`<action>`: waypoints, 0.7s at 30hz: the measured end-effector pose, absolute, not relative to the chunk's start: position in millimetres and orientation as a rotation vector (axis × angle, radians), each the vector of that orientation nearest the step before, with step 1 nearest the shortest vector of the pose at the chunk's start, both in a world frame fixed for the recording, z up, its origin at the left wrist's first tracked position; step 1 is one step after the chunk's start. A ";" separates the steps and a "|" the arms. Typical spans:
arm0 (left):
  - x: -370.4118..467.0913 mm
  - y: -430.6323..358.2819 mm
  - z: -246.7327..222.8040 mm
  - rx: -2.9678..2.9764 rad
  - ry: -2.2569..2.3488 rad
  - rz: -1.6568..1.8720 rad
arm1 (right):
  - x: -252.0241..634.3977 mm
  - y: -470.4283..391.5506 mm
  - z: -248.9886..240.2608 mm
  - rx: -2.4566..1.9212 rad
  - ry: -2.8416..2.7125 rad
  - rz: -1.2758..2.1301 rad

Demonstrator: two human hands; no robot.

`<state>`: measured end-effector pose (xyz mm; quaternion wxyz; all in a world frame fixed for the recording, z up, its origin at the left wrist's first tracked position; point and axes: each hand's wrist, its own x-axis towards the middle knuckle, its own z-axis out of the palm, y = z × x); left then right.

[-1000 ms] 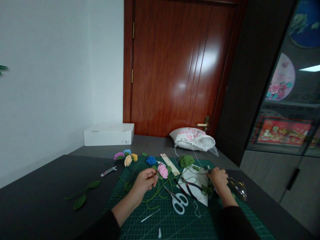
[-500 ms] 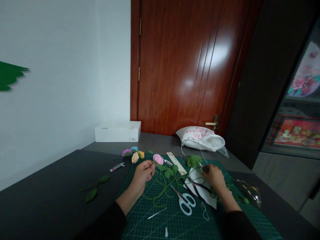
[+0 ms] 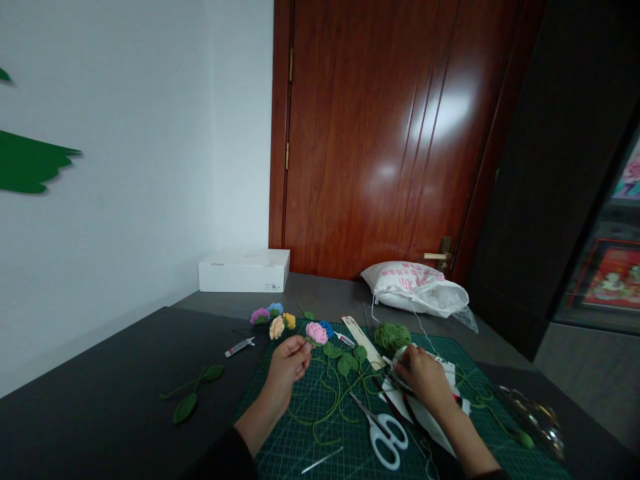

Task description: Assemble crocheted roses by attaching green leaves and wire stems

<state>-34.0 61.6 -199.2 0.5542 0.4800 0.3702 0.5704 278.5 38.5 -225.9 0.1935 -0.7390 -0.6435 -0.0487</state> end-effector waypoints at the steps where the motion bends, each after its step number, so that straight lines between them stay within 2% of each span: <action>1: -34.1 61.6 -199.2 1.134 0.875 1.348 | 279.0 38.3 -225.5 -2.055 -1.806 -0.115; 12: -31.3 61.2 -199.9 1.136 0.859 1.325 | 267.5 39.8 -211.3 -1.820 -1.781 0.044; 21: -33.8 57.9 -199.5 1.169 0.815 1.277 | 174.5 115.1 -196.6 -1.778 -1.868 0.345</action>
